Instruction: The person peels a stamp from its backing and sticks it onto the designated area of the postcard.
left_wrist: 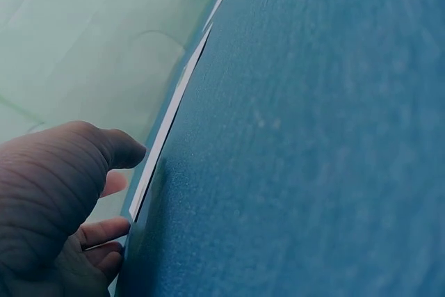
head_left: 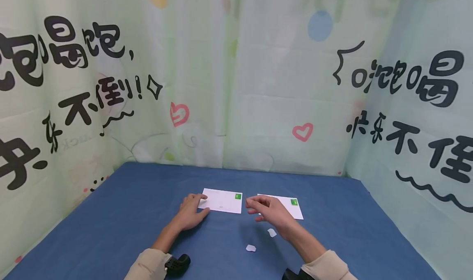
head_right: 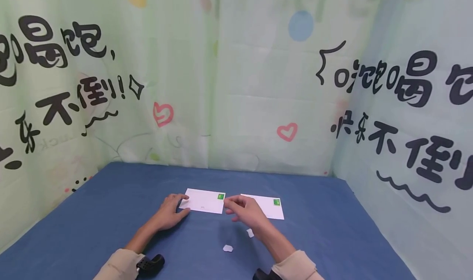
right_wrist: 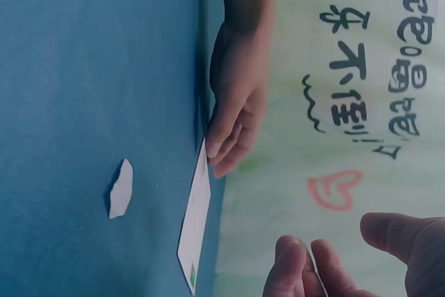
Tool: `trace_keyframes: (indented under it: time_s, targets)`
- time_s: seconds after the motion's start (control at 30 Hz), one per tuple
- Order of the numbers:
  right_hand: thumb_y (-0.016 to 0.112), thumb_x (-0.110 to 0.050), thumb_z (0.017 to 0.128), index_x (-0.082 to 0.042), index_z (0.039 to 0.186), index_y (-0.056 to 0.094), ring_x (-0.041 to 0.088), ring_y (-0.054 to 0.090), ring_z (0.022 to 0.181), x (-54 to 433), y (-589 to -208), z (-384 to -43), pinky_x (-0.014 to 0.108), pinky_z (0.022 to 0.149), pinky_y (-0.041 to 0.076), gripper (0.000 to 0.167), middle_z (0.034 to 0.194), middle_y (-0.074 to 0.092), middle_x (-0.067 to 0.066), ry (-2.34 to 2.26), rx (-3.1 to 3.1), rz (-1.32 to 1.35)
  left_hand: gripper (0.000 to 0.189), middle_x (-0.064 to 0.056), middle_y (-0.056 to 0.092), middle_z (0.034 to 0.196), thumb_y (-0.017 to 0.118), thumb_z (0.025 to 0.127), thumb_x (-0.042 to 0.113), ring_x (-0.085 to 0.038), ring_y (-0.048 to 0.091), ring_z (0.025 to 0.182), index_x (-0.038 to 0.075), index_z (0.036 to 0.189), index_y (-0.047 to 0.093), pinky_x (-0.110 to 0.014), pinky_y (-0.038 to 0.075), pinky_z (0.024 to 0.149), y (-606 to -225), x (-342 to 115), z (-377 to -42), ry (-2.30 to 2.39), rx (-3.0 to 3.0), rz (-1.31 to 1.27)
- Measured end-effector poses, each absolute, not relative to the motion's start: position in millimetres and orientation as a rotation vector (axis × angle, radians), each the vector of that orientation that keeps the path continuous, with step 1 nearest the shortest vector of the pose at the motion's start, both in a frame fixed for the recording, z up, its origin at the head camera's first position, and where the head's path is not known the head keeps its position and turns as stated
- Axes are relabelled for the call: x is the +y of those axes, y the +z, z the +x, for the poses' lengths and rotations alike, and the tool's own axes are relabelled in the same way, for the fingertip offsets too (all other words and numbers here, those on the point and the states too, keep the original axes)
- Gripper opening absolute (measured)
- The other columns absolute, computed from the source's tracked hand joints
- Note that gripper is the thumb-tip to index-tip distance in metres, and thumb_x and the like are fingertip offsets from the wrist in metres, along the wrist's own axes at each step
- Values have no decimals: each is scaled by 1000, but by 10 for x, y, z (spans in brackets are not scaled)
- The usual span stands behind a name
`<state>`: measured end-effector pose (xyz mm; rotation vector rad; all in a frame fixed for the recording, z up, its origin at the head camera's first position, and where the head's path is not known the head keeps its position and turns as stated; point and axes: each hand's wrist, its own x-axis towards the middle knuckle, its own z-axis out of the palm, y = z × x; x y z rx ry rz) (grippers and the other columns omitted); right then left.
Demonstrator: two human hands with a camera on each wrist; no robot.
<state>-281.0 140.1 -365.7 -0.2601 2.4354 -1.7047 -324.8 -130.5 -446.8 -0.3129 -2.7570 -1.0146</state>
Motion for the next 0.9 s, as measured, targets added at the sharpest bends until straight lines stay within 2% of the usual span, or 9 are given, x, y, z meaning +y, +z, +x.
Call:
trace_keyframes:
  time_s: [0.13,0.43,0.6,0.77,0.9]
  targets:
    - [65,-38,101,0,126,67,28,69,111,1456,-3630,-2689,37,86,57,46,124,70,15,-1696,2390,-304,41,-25,54,132,70,95,17,-42,49,124,2,132,61,-61,37,105,-4466,-1335,-3254,-1004,-2756,-307]
    - [65,-41,100,-3,125,68,24,68,109,1556,-3604,-2472,34,83,55,45,124,71,11,-1682,2350,-343,41,-25,54,133,70,95,18,-42,49,124,2,132,62,-61,38,105,-4452,-1369,-3246,-1007,-2758,-295]
    - [66,-41,99,-6,123,69,23,67,106,1598,-3597,-2362,34,82,55,42,118,72,8,-1631,2401,-356,40,-26,54,134,69,96,17,-43,49,126,2,132,61,-61,38,105,-4426,-1372,-3224,-1024,-2753,-300]
    - [67,-36,100,-6,121,70,28,67,103,1667,-3619,-2275,35,79,56,37,115,71,10,-1565,2492,-459,39,-27,55,132,68,96,15,-43,49,126,1,132,60,-60,40,105,-4365,-1331,-3194,-1034,-2723,-341]
    - [68,-34,99,-6,118,71,19,68,96,1720,-3654,-2206,29,77,55,34,113,72,9,-1476,2614,-570,40,-26,55,130,69,95,15,-43,50,125,1,131,60,-60,41,104,-4289,-1232,-3133,-1010,-2707,-422]
